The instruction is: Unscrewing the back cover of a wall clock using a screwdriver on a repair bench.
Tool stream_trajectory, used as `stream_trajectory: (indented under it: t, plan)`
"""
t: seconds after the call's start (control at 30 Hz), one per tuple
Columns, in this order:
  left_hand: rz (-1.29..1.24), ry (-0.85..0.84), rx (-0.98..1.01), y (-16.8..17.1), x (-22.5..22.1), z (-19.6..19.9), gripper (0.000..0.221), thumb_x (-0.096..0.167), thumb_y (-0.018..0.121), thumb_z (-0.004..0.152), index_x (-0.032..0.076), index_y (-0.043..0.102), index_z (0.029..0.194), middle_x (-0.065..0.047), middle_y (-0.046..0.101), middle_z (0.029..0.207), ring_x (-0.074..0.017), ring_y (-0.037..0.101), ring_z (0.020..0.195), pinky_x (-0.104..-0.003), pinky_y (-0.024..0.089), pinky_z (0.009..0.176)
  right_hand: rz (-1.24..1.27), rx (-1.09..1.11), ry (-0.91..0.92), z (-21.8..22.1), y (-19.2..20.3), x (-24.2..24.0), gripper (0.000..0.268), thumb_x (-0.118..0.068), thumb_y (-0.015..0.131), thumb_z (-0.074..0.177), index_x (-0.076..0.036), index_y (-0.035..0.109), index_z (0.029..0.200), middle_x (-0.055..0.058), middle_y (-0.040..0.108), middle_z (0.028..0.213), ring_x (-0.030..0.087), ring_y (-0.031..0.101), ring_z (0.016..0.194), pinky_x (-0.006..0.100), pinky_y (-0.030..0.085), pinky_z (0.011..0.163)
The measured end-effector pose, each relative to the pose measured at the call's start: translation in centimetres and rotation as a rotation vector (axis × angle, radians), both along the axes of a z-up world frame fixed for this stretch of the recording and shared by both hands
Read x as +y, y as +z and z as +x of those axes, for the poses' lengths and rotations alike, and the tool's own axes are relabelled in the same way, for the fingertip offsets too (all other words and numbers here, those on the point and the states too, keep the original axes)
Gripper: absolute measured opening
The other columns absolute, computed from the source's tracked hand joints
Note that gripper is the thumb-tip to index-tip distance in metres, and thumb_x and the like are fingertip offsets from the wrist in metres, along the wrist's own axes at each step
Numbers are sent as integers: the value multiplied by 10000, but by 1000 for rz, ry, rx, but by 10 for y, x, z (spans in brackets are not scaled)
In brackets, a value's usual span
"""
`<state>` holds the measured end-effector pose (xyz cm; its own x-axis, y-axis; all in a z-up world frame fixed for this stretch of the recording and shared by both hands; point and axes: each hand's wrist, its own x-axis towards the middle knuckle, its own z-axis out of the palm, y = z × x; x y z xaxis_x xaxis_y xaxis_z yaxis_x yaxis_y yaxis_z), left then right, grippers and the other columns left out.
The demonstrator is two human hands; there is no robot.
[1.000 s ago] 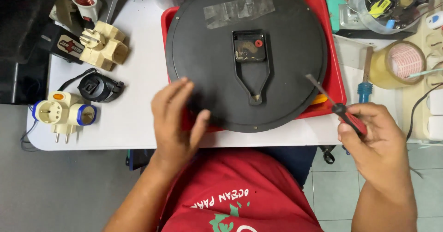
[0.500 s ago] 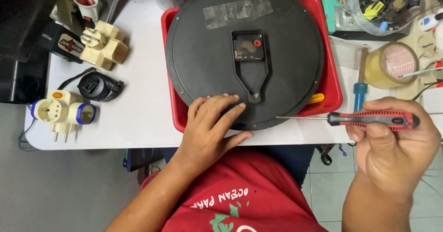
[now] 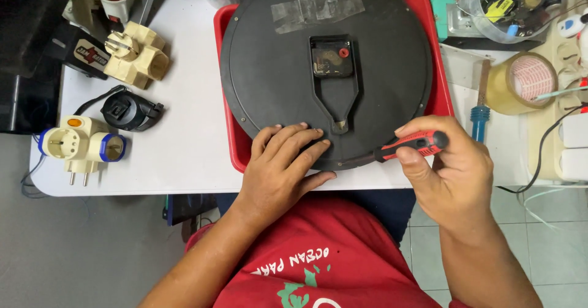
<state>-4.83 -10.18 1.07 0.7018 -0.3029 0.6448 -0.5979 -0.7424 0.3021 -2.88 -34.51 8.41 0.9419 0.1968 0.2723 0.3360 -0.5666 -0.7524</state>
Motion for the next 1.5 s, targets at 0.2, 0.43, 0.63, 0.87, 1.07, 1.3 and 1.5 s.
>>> stream_trajectory:
  t: [0.2, 0.43, 0.63, 0.87, 1.07, 1.3, 1.5]
  plan:
    - [10, 9, -11, 0, -1, 1, 347, 411, 736, 992, 112, 682, 1162, -58, 700, 1219, -263, 665, 1170, -441, 439, 1012, -48, -12, 29, 2, 2, 2, 281, -285, 620, 1009, -23, 669, 1096, 60, 705, 966, 153, 659, 842, 256, 494, 805]
    - [14, 16, -17, -1, -1, 1, 341, 419, 724, 995, 121, 683, 1155, -46, 702, 1216, -256, 666, 1164, -437, 440, 1003, -197, -78, 106, 4, 11, 6, 291, -329, 659, 973, -78, 661, 1122, 9, 729, 872, 151, 698, 756, 277, 512, 743]
    - [15, 7, -2, 0, 0, 0, 348, 409, 735, 991, 116, 679, 1169, -52, 695, 1235, -263, 659, 1180, -446, 440, 1008, -201, -124, 281, 7, 27, 21, 249, -269, 704, 949, -55, 664, 1071, 54, 705, 945, 196, 661, 789, 313, 508, 771]
    - [169, 63, 11, -5, 0, 0, 317, 316, 662, 1012, 146, 661, 1279, -33, 654, 1350, -239, 621, 1242, -425, 421, 995, -105, -15, 346, 5, 41, 31, 327, -213, 603, 995, -20, 618, 1258, 101, 728, 1116, 198, 707, 1002, 304, 529, 912]
    - [177, 68, 10, -6, 1, 1, 350, 338, 699, 989, 152, 653, 1282, -20, 653, 1353, -229, 621, 1240, -418, 423, 987, 98, 111, 427, 3, 34, 30, 435, -158, 496, 1052, -29, 418, 1459, 169, 719, 1270, 223, 714, 1180, 303, 543, 1018]
    - [153, 65, 14, -3, -1, 2, 341, 393, 606, 1034, 135, 663, 1249, -32, 655, 1328, -231, 621, 1225, -423, 420, 991, 394, 244, 523, 10, 34, 36, 215, -161, 449, 1055, -18, 528, 1194, 180, 631, 1227, 243, 689, 1079, 356, 568, 1037]
    - [166, 64, 12, -2, -1, 2, 339, 397, 599, 1041, 138, 660, 1251, -34, 661, 1321, -236, 619, 1221, -427, 426, 996, 673, 238, 518, 12, 23, 57, 276, -292, 459, 1063, -60, 490, 917, 99, 478, 796, 194, 490, 759, 314, 476, 781]
